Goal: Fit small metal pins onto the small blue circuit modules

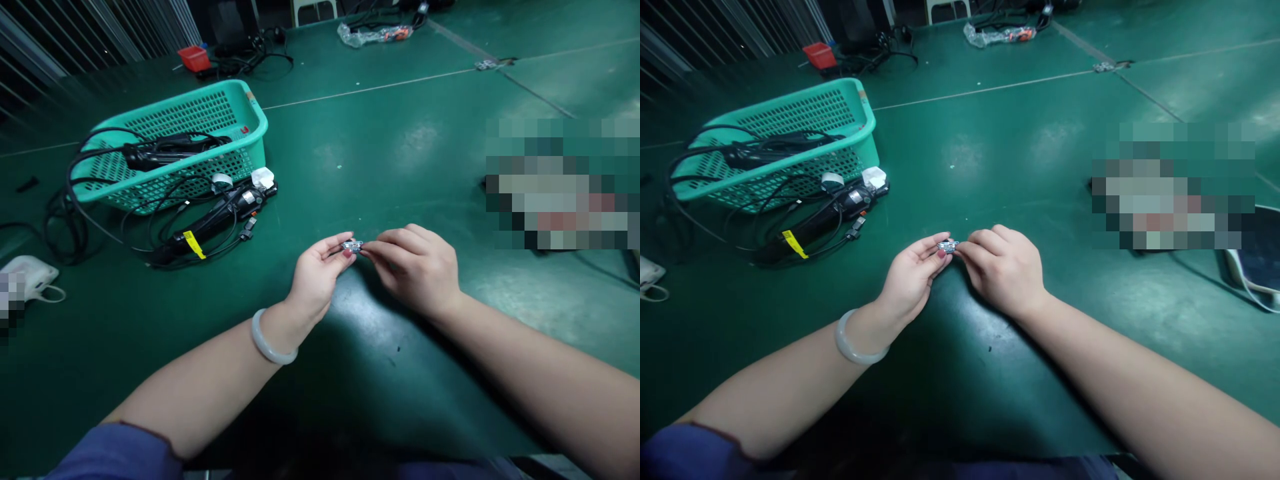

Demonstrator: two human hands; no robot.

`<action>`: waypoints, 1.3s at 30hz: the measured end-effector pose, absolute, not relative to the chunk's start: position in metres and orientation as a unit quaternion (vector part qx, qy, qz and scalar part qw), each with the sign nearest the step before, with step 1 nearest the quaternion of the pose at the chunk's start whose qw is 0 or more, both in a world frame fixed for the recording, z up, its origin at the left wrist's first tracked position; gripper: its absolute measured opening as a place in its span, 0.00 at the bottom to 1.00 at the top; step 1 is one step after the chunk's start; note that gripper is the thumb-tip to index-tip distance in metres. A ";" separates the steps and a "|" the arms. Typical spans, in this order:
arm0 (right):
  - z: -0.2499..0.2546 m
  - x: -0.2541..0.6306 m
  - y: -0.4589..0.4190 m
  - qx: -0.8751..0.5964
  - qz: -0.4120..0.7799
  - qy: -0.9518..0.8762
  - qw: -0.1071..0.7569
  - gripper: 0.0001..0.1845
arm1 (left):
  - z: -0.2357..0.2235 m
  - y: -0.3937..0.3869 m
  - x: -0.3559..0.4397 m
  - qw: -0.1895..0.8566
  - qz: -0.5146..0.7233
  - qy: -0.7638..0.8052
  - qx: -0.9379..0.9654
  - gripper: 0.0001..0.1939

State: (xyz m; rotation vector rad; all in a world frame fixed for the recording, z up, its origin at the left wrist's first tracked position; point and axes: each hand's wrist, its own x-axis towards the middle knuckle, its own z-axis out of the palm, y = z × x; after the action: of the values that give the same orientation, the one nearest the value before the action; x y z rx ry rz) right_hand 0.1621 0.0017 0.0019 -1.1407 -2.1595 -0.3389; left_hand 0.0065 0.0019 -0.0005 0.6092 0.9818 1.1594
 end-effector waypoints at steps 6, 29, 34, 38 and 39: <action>0.000 0.163 0.001 -0.440 -0.129 -0.824 0.332 0.09 | 0.001 0.002 0.007 0.684 0.520 0.439 0.264 0.12; -0.004 0.168 0.008 -0.492 -0.084 -0.772 0.393 0.09 | 0.007 0.002 0.000 0.680 0.564 0.430 0.187 0.10; -0.006 0.176 0.012 -0.536 -0.036 -0.739 0.407 0.10 | 0.014 -0.004 -0.026 0.643 0.586 0.470 0.152 0.10; -0.005 0.180 0.014 -0.545 -0.008 -0.729 0.414 0.09 | 0.018 -0.022 -0.073 0.566 0.592 0.552 0.154 0.11; -0.004 0.181 0.014 -0.546 -0.003 -0.729 0.414 0.10 | 0.018 -0.028 -0.086 0.540 0.587 0.580 0.168 0.11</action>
State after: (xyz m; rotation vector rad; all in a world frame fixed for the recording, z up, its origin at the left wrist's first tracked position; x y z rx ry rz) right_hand 0.1806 0.0137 -0.0042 -1.3718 -1.8314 -0.0068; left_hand -0.0863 -0.0277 0.0183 0.3984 1.3782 1.3949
